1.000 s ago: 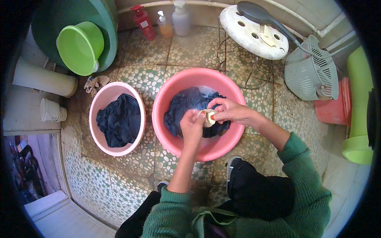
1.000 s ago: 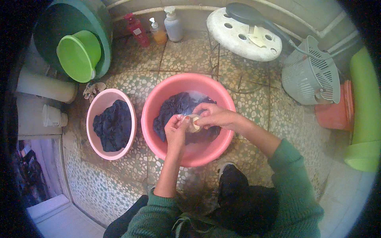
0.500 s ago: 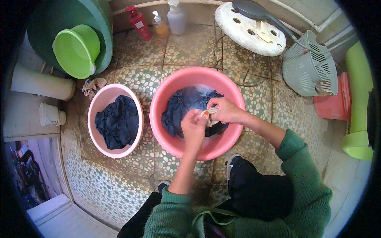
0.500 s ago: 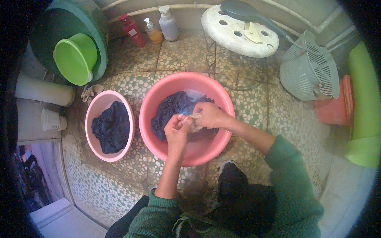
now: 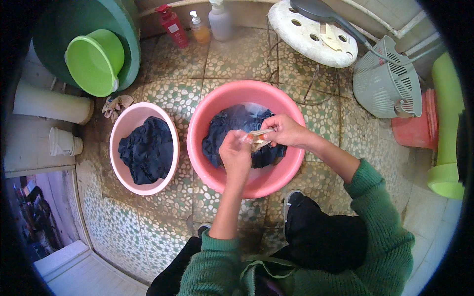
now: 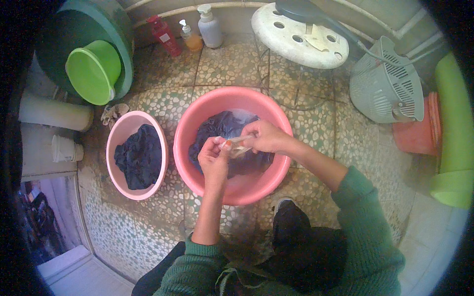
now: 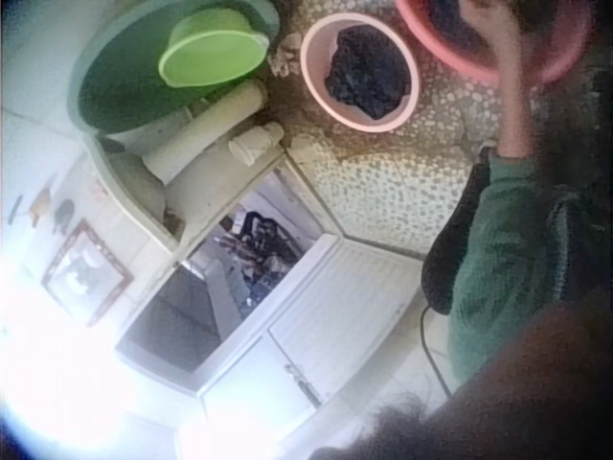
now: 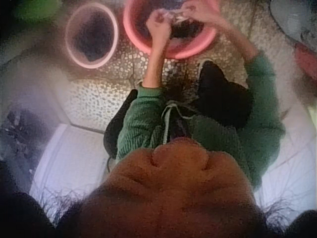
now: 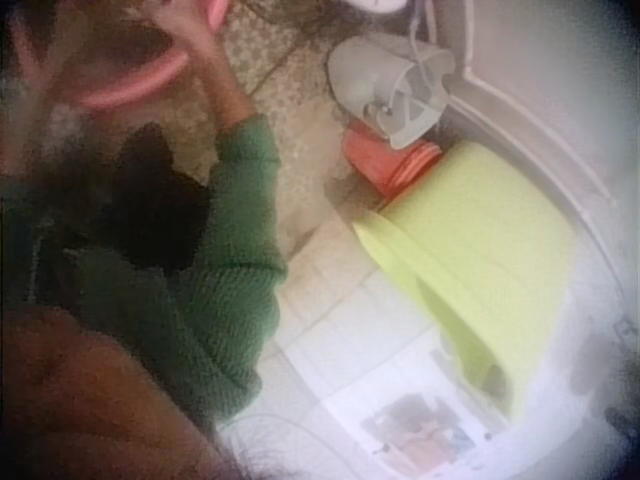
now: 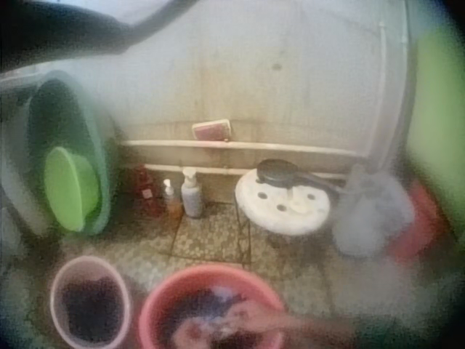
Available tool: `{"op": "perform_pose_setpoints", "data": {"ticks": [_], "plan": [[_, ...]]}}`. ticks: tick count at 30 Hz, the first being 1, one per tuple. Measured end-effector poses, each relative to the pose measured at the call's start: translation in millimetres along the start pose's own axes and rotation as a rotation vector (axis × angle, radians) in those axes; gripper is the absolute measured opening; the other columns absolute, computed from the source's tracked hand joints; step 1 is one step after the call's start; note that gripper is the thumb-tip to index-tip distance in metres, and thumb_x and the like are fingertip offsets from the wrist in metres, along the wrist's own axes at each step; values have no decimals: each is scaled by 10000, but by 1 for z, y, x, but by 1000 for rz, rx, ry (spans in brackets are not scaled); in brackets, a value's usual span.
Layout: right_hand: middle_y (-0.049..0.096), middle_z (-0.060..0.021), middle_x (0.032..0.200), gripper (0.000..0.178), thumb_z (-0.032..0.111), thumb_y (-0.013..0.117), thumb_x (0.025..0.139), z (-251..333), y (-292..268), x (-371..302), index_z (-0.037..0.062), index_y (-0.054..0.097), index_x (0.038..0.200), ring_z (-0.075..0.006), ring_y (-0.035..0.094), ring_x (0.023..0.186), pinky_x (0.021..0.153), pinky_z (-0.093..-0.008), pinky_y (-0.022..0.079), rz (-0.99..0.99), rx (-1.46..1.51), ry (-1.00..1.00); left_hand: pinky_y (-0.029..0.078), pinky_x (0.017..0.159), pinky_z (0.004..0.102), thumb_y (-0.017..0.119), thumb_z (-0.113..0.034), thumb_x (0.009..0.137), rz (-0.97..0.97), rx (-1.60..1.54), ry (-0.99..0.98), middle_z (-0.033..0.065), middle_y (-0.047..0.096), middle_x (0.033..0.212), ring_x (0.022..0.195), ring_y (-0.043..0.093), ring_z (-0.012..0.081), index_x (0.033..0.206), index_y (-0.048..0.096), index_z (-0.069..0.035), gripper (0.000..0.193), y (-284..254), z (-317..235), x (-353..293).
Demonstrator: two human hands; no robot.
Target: The person hand-washes a dark garment in a pink basin filled with water, using a small orange bar of soap to scrub the fabric. The person repeatedly rubs the soap against the cloth and rinses it in the basin.
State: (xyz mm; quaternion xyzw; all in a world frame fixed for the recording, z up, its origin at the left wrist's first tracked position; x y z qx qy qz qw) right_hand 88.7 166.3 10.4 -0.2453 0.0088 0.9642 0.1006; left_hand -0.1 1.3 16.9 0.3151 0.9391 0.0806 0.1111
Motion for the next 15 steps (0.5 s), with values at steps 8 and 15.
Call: {"op": "perform_pose_setpoints", "data": {"ticks": [8, 15], "plan": [[618, -11, 670, 132, 96, 766, 808, 16, 6, -9, 30, 653, 816, -70, 562, 547, 478, -246, 426, -71, -157, -24, 489, 682, 226, 664, -8, 909, 21, 91, -17, 10, 634, 831, 761, 588, 63, 917, 597, -26, 71, 0, -8, 0], [635, -95, 625, 318, 285, 818, 701, 5, 13, 5, 21, 640, 691, -160, 626, 543, 500, -344, 479, -289, -684, -269, 504, 761, 257, 637, 53, 893, 136, 0, -22, 59, 644, 930, 855, 610, 107, 941, 588, 5, 84, 16, -11, -13]]}}
Point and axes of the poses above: each hand's wrist, its own x-axis towards the middle knuckle, its own y-axis out of the palm, z = x × y, the point moved 1 cm from there along x, towards the middle knuckle
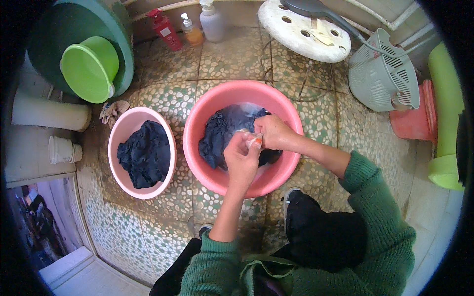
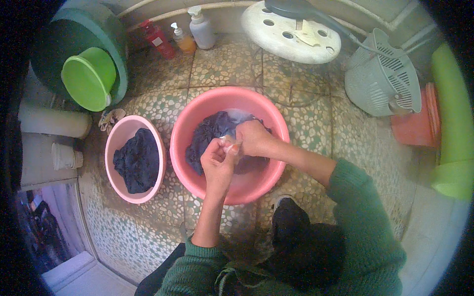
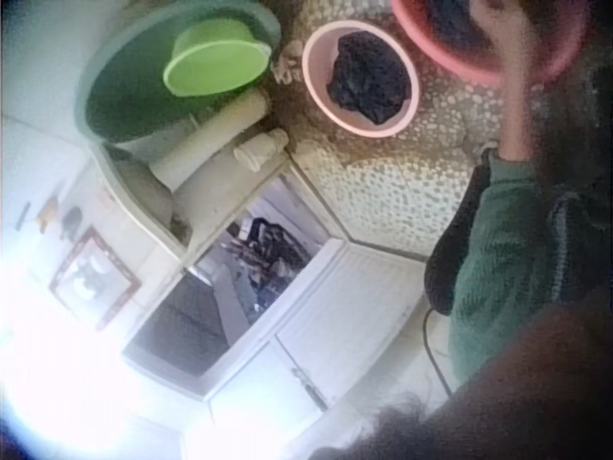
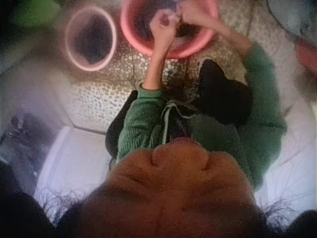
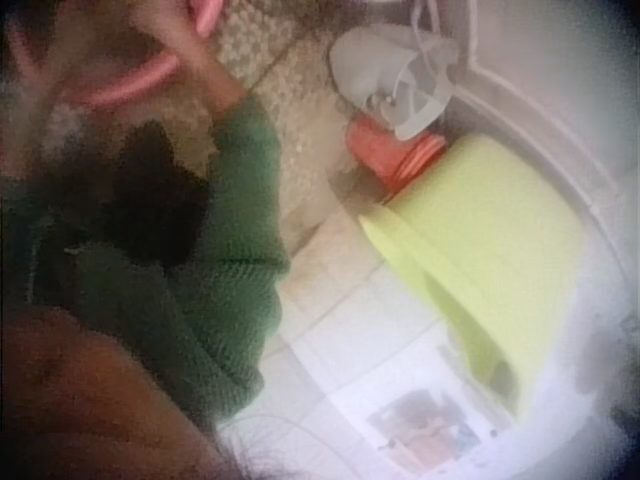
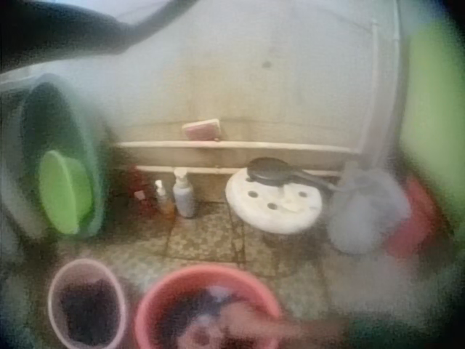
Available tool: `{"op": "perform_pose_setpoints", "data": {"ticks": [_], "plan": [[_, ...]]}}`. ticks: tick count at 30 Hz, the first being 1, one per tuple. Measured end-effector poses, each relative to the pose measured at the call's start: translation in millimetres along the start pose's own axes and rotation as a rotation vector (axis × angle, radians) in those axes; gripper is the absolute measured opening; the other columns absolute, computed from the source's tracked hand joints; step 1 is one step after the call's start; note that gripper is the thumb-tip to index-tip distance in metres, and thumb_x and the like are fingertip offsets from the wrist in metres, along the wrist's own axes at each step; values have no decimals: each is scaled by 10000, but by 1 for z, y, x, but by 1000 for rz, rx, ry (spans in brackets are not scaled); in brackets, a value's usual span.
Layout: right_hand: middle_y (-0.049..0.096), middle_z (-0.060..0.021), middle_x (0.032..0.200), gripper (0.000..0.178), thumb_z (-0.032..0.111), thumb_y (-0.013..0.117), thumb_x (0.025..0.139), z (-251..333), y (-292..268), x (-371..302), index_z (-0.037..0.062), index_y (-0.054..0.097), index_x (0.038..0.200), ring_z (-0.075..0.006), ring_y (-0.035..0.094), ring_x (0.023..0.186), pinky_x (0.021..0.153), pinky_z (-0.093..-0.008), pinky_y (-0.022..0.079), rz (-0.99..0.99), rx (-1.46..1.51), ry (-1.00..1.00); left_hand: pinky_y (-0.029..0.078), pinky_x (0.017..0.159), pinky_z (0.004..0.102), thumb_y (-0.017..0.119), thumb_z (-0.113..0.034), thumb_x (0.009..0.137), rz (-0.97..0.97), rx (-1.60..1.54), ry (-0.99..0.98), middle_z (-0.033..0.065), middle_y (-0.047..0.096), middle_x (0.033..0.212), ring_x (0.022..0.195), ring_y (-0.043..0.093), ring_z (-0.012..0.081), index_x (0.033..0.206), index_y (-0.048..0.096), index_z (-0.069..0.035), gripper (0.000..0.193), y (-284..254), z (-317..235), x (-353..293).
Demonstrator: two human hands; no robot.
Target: The person hand-washes a dark garment in a pink basin filled with water, using a small orange bar of soap to scrub the fabric. The person repeatedly rubs the soap against the cloth and rinses it in the basin.
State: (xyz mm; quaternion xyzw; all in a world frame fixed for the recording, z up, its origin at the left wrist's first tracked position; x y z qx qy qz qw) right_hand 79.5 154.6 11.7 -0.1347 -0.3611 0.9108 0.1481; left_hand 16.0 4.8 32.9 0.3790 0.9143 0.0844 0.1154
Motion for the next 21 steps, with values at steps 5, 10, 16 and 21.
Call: {"op": "perform_pose_setpoints", "data": {"ticks": [5, 10, 16, 21], "plan": [[657, -86, 672, 156, 140, 733, 738, 7, -16, 3, 18, 655, 795, -181, 674, 649, 526, -350, 511, 182, 439, 290, 464, 631, 206, 670, 10, 848, 35, 74, 46, 10, 643, 899, 770, 588, 59, 967, 595, -19, 144, -21, -3, 13], [638, -43, 723, 160, 128, 740, 780, -4, -13, -1, 22, 658, 867, -125, 614, 667, 583, -308, 516, 76, 293, 67, 429, 507, 218, 659, -19, 841, 50, 280, -95, 29, 656, 774, 606, 568, 70, 937, 646, -13, 97, -13, 0, 17], [701, -127, 890, 243, 150, 719, 817, 15, -78, -11, 27, 694, 1025, -213, 671, 806, 740, -349, 542, -124, 159, -122, 402, 443, 228, 672, -145, 911, 45, 82, -302, 43, 666, 724, 545, 570, 85, 876, 675, -20, 130, -12, -4, 12], [632, -195, 965, 233, 167, 643, 870, -3, -183, 4, 26, 673, 1053, -382, 620, 937, 823, -477, 506, -916, -346, -180, 391, 432, 224, 671, -141, 918, -9, -12, -285, 34, 657, 684, 515, 545, 73, 844, 669, -30, 133, -23, -2, 16]]}}
Point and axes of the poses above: each hand's wrist, its own x-axis towards the middle knuckle, its own y-axis out of the palm, z = x × y, the point moved 1 cm from there along x, towards the middle knuckle
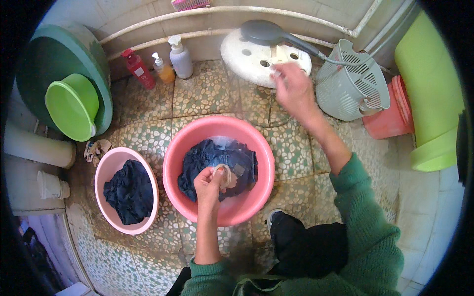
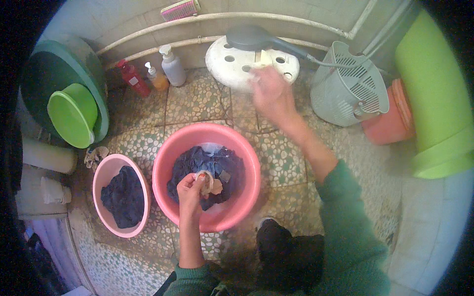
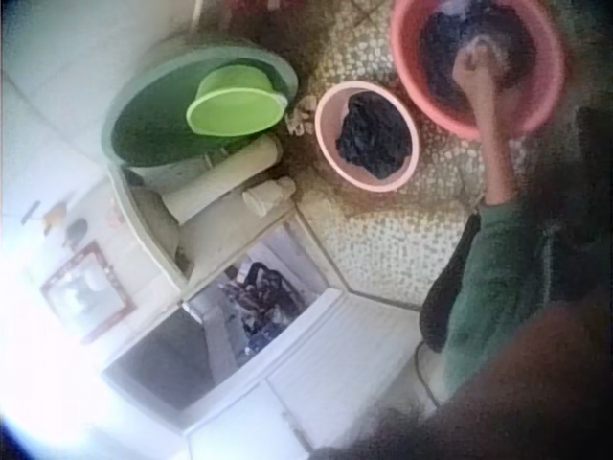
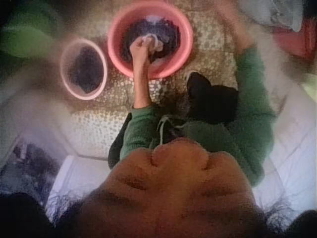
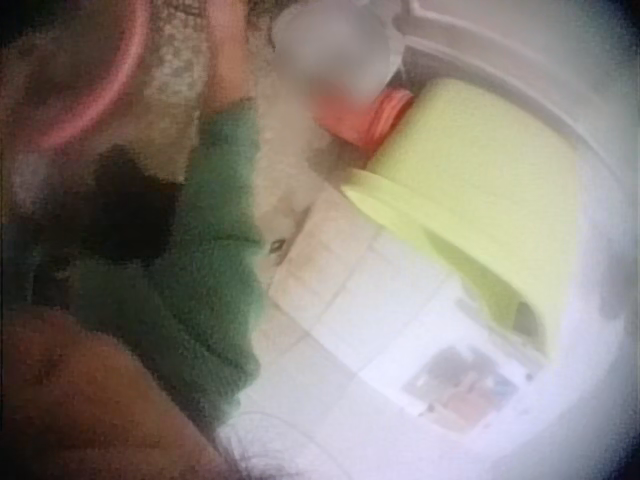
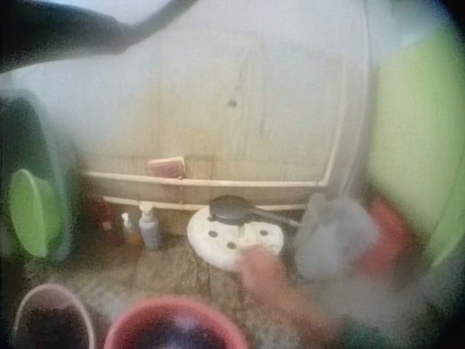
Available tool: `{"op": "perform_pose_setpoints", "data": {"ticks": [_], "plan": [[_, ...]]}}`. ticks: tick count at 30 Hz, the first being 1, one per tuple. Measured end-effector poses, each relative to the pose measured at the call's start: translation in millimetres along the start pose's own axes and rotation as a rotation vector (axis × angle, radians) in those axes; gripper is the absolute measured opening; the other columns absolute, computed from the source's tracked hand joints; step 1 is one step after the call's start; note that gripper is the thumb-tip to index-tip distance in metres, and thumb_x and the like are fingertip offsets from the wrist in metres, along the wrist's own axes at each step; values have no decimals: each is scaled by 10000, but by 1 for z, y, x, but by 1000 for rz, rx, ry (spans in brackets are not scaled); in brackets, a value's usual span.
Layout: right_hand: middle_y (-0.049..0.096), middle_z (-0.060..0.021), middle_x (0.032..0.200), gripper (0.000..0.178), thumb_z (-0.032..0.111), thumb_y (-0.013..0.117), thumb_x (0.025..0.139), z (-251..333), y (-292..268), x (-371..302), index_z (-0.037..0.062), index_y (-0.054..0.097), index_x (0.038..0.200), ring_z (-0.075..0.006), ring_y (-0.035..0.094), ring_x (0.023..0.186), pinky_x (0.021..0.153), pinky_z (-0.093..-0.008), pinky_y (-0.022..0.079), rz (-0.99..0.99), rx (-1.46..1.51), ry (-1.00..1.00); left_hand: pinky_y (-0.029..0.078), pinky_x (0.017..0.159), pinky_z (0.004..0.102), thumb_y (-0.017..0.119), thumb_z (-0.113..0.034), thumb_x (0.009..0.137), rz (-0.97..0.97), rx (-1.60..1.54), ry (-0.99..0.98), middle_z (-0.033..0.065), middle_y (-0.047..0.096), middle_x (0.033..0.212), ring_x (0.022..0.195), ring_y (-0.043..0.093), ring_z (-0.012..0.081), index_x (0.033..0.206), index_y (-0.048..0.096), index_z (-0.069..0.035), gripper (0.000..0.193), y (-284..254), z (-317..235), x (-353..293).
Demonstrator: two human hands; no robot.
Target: The person hand-washes a dark garment in a pink basin filled with water, using a small orange bar of soap to scrub the fabric. The person repeatedly rubs the soap against the cloth and rinses it in the basin.
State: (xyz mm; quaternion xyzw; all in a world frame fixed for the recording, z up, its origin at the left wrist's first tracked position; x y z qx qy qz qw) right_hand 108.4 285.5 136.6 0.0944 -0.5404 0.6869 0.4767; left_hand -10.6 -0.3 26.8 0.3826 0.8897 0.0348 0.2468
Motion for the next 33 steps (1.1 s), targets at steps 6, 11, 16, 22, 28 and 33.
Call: {"op": "perform_pose_setpoints", "data": {"ticks": [6, 11, 16, 22, 28, 33], "plan": [[662, -186, 1062, 449, 311, 775, 771, -66, 0, 44, 33, 658, 1103, -357, 633, 1012, 898, -436, 496, 185, -229, 289, 399, 442, 218, 659, -129, 932, 13, 2, -9, 22, 669, 704, 545, 569, 69, 862, 674, -35, 118, 4, 4, 4], [689, -178, 1036, 380, 297, 777, 764, -61, -8, 50, 52, 692, 1042, -339, 661, 973, 855, -420, 506, 329, -161, 461, 411, 453, 214, 655, -122, 933, 27, -38, -6, 22, 665, 707, 567, 587, 75, 880, 667, -37, 101, 0, 4, 4], [690, -139, 861, 322, 261, 676, 888, -14, 7, 10, 10, 658, 1088, -256, 687, 810, 736, -394, 531, 298, 193, 285, 473, 471, 231, 603, -140, 963, -32, -46, -33, 57, 671, 778, 611, 619, 115, 906, 647, -38, 125, -4, -9, -4], [615, -31, 711, 285, 260, 513, 1026, 82, 35, -82, 0, 617, 1075, -102, 579, 574, 512, -265, 496, 1325, 797, 610, 554, 475, 268, 549, -150, 985, -27, -131, -48, 69, 663, 807, 646, 641, 135, 1011, 625, -35, 141, 8, -5, -1], [673, -194, 702, 286, 259, 599, 874, 101, 64, -110, -4, 688, 809, -294, 680, 660, 616, -420, 524, 1192, 547, 334, 530, 462, 259, 615, -120, 942, -89, 119, 42, 47, 668, 753, 617, 635, 105, 944, 662, -36, 96, 6, -6, -7], [675, -237, 730, 269, 245, 599, 853, 96, 71, -121, 5, 689, 771, -362, 688, 702, 653, -461, 523, 1141, 491, 239, 523, 478, 250, 643, -98, 923, -76, 281, 150, 35, 680, 737, 644, 638, 91, 923, 687, -20, 89, 10, -4, -9]]}}
Point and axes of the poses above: each hand's wrist, its own x-axis towards the middle knuckle, its own y-axis out of the palm, z = x × y, the point moved 1 cm from there along x, towards the middle knuckle
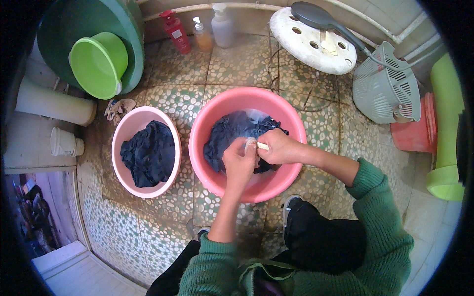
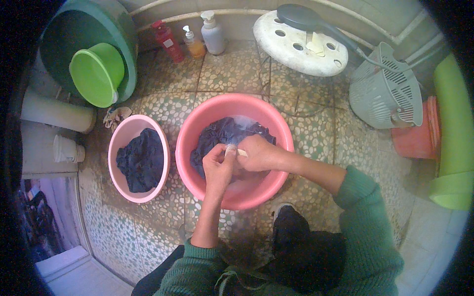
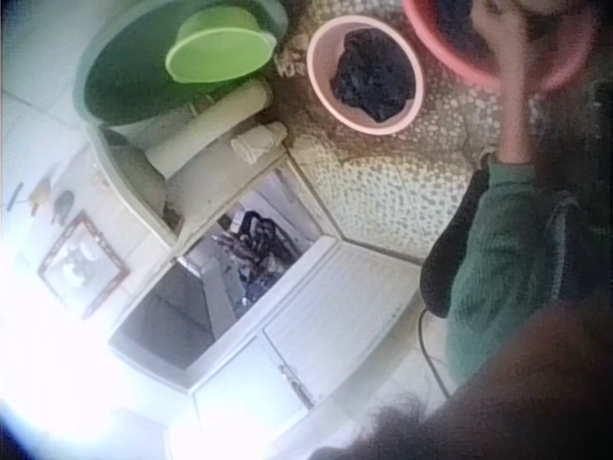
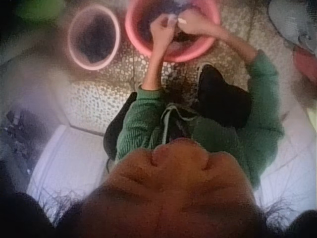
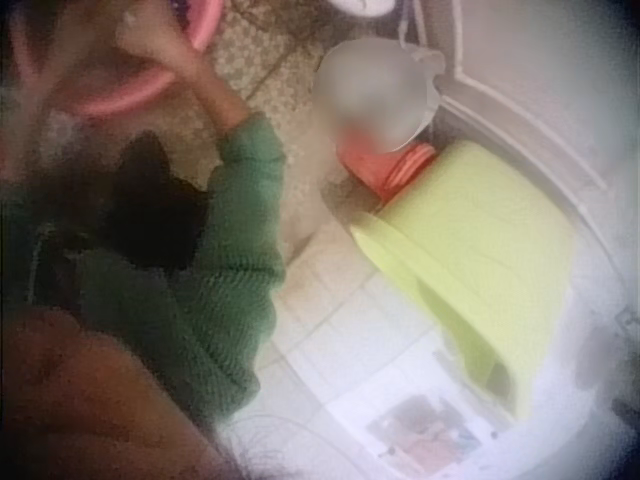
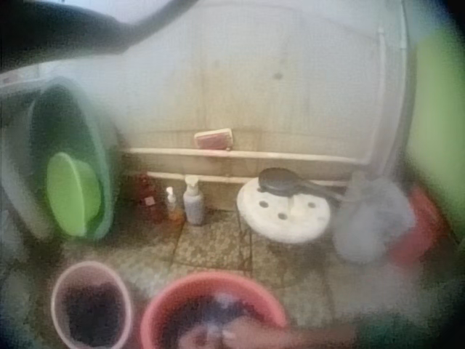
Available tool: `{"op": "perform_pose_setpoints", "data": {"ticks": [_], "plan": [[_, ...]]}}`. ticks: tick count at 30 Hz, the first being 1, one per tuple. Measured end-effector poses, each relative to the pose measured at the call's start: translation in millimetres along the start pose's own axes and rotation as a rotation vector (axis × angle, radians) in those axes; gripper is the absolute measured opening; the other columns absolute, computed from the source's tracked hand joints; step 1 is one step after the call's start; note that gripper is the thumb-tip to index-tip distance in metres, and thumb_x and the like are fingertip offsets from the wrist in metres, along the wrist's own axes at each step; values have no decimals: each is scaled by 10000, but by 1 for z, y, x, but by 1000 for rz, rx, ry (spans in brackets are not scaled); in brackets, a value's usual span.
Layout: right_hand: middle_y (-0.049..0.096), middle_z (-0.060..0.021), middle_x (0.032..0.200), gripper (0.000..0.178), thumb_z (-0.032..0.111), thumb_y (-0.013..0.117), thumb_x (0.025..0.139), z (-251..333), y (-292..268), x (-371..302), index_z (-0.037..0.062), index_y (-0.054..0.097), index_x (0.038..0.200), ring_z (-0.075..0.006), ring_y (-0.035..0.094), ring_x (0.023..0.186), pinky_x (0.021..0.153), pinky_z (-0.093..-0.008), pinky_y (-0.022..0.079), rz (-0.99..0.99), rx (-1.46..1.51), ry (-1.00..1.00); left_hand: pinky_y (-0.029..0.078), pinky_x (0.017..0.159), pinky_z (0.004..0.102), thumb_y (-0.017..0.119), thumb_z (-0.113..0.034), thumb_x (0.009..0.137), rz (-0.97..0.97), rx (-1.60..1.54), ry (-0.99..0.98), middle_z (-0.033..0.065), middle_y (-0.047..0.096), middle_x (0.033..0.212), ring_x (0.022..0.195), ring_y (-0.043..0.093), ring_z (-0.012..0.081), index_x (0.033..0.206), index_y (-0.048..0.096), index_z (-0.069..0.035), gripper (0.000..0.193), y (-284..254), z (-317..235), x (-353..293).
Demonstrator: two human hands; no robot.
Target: The person hand-washes a dark garment in a pink basin filled with water, using a small orange bar of soap to scrub the fabric. The person repeatedly rubs the soap against the cloth and rinses it in the basin.
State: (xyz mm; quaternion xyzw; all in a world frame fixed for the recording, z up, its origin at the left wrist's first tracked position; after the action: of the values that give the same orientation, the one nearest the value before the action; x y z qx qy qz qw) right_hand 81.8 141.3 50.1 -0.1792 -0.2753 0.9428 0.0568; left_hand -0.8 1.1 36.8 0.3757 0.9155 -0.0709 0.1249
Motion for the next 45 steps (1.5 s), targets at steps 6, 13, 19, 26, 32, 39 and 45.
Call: {"op": "perform_pose_setpoints", "data": {"ticks": [6, 13, 19, 26, 32, 39, 45], "plan": [[681, -167, 704, 226, 181, 580, 883, 18, -2, -7, -19, 673, 834, -246, 690, 656, 573, -385, 538, 112, 344, 195, 542, 470, 250, 606, -50, 937, -52, -294, -85, 84, 689, 801, 602, 634, 115, 983, 687, 23, 119, -10, 7, 5], [652, -147, 638, 268, 119, 493, 926, 7, 4, -10, -50, 629, 767, -242, 655, 566, 535, -380, 531, 221, -14, 158, 509, 466, 237, 607, -48, 941, 14, -293, -74, 67, 676, 760, 593, 620, 101, 983, 681, 16, 106, 0, 6, 1], [615, -143, 561, 310, 143, 511, 872, 31, -10, -9, -40, 614, 644, -241, 594, 437, 441, -370, 495, 232, -13, 252, 475, 472, 235, 612, -47, 937, 48, -232, -52, 50, 662, 719, 565, 593, 84, 969, 687, 12, 101, -4, 14, 0], [604, -127, 560, 366, 263, 585, 845, 6, -11, 1, -75, 676, 740, -220, 615, 482, 464, -358, 500, 249, 198, 412, 480, 526, 243, 601, -28, 904, -21, -4, 165, 72, 680, 748, 628, 627, 115, 942, 690, 32, 114, 6, 14, -1], [597, -81, 518, 332, 214, 520, 904, 5, -4, -1, 8, 640, 672, -168, 595, 480, 471, -349, 480, 142, -151, 232, 510, 520, 255, 574, -6, 884, -20, 65, 212, 90, 676, 800, 659, 636, 133, 997, 662, 40, 150, 5, 13, -1], [661, -88, 698, 306, 138, 420, 1017, -1, 0, -8, -19, 635, 865, -155, 666, 636, 563, -312, 534, 377, 499, 186, 536, 504, 248, 601, -36, 914, 65, -194, -45, 90, 657, 872, 686, 641, 129, 1068, 605, 16, 163, -8, 6, 2], [679, -84, 777, 180, 145, 531, 983, -18, 9, -2, -12, 612, 953, -137, 663, 663, 594, -299, 537, 228, 231, 111, 553, 505, 239, 660, -80, 916, 145, -282, -67, 92, 653, 920, 736, 660, 144, 1099, 575, 21, 226, -6, 7, 0]]}}
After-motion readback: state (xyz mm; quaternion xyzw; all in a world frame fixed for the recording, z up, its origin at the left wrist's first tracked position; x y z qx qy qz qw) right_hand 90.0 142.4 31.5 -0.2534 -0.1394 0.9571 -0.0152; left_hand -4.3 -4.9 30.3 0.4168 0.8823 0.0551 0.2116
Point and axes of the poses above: each hand's wrist, its own x-axis towards the middle knuckle, its own y-axis out of the palm, z = x × y, the point moved 1 cm from there along x, towards the middle knuckle
